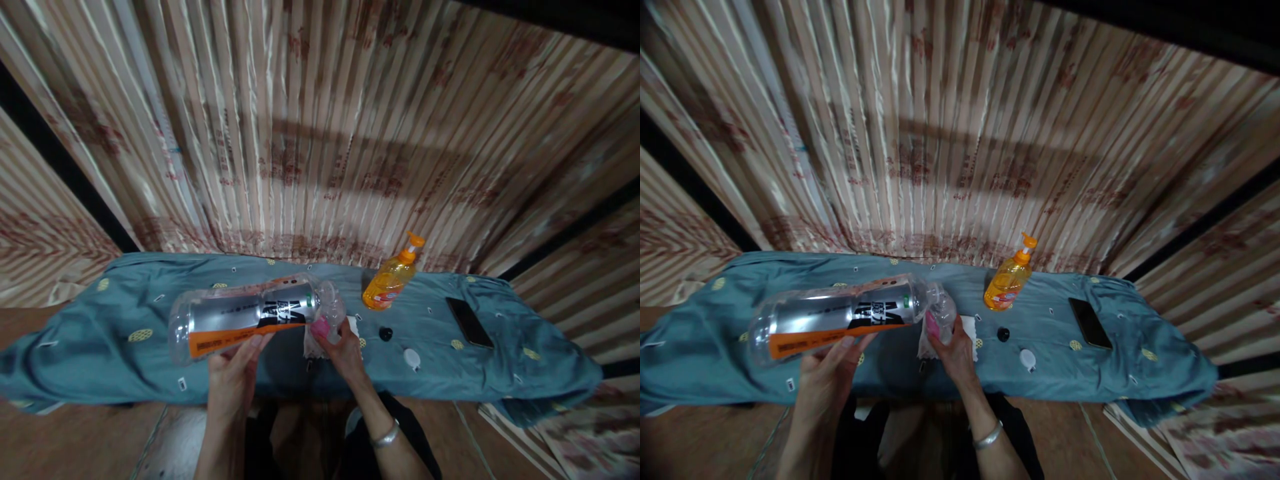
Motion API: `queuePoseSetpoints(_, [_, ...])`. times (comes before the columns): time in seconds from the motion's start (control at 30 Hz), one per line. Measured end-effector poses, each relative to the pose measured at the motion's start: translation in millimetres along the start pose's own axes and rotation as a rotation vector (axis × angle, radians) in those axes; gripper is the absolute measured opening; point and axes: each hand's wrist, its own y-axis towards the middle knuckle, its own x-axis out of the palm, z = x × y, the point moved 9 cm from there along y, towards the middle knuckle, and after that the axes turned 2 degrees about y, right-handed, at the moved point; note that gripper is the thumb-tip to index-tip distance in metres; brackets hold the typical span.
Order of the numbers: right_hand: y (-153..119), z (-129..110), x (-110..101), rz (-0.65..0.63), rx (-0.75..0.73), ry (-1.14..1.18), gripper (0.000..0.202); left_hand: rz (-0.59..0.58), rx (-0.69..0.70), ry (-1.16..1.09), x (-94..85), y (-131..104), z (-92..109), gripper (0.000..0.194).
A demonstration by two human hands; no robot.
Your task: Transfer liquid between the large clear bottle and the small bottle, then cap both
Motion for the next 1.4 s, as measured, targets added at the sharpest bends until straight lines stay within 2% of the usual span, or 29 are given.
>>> queuePoseSetpoints(0.2, [4.6, -0.5, 4.7, -0.128, -0.030, 0.078, 0.075, -0.007, 0.020, 0.003, 0.6, -0.3, 2.8, 0.038])
queuePoseSetpoints(0.37, [8.3, -2.2, 10.3, -0.182, -0.039, 0.246, 0.062, -0.025, 0.002, 0.004, 2.3, -0.2, 2.0, 0.037])
queuePoseSetpoints(0.5, [7.8, -5.7, 14.7, -0.222, -0.029, 0.294, 0.056, -0.026, -0.004, 0.014, 3.0, -0.4, 1.0, 0.042])
queuePoseSetpoints(0.87, [3.1, -3.1, 8.9, -0.059, -0.005, 0.151, 0.052, -0.030, 0.027, 0.035, 5.1, -0.3, 5.7, 0.040])
queuePoseSetpoints(1.13, [4.7, -5.5, 6.7, -0.087, -0.023, 0.141, 0.065, 0.020, 0.015, 0.025, 1.9, -1.0, 4.9, 0.042])
queuePoseSetpoints(1.23, [6.2, -6.8, 9.7, -0.119, -0.058, 0.190, 0.069, -0.017, 0.008, 0.035, 5.9, -1.3, 5.4, 0.040])
queuePoseSetpoints(1.4, [8.7, -3.9, 16.8, -0.173, -0.053, 0.305, 0.062, -0.031, -0.017, 0.025, 6.7, -1.3, 4.0, 0.038])
